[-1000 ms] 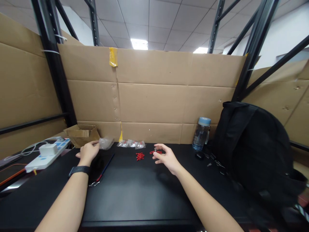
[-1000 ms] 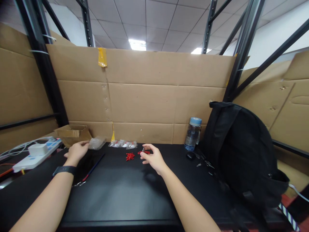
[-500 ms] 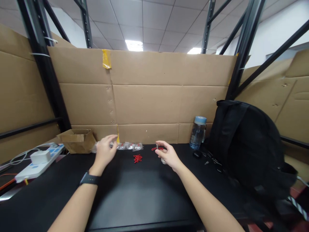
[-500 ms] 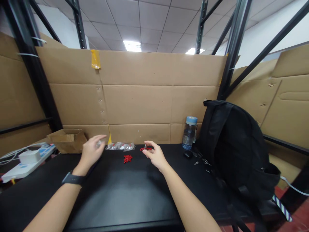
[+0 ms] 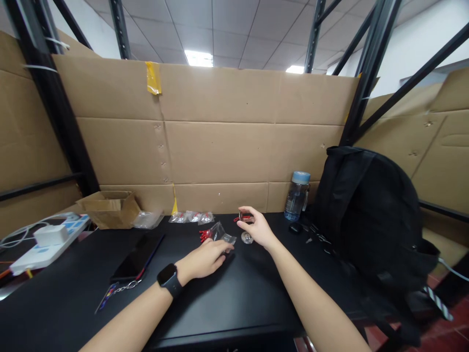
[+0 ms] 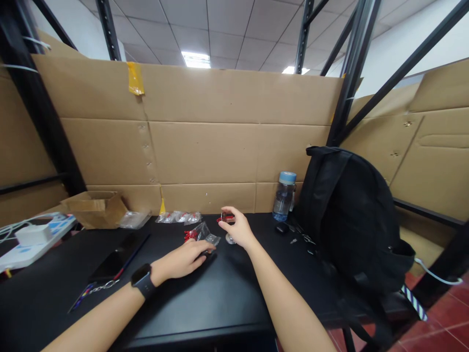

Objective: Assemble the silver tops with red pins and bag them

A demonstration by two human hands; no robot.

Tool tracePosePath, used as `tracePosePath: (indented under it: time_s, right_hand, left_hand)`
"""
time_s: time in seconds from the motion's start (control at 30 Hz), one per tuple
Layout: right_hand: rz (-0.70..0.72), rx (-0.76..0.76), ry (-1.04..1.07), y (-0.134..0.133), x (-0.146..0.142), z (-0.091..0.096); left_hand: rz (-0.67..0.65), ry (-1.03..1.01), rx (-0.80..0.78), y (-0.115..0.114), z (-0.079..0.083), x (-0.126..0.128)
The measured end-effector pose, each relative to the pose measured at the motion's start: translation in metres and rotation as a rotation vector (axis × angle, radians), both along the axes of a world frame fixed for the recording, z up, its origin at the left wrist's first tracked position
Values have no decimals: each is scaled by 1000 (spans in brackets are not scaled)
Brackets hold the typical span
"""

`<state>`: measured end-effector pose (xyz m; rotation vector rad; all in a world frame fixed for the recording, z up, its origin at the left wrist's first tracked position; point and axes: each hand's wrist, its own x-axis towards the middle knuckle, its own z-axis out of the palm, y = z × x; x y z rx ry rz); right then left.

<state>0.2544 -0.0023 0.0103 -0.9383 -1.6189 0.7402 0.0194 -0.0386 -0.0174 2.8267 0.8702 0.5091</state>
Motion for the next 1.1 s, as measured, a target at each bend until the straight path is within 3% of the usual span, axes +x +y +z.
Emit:
tracePosePath:
  time_s: [0.27, 0.63, 0.87, 1.1]
  right_hand:
    - [17, 112, -518, -13, 6, 5]
    - [117, -108, -1020, -32, 7, 17]
    - [90, -106, -1083, -33, 3, 13]
    - [171, -106, -878, -25, 1, 4]
  left_hand:
    - [-11, -21, -18, 8, -5, -3]
    - [0, 83, -76, 2, 2, -9]
    - [6, 115, -147, 3, -1, -10]
    - [-7, 119, -148, 2, 1, -10]
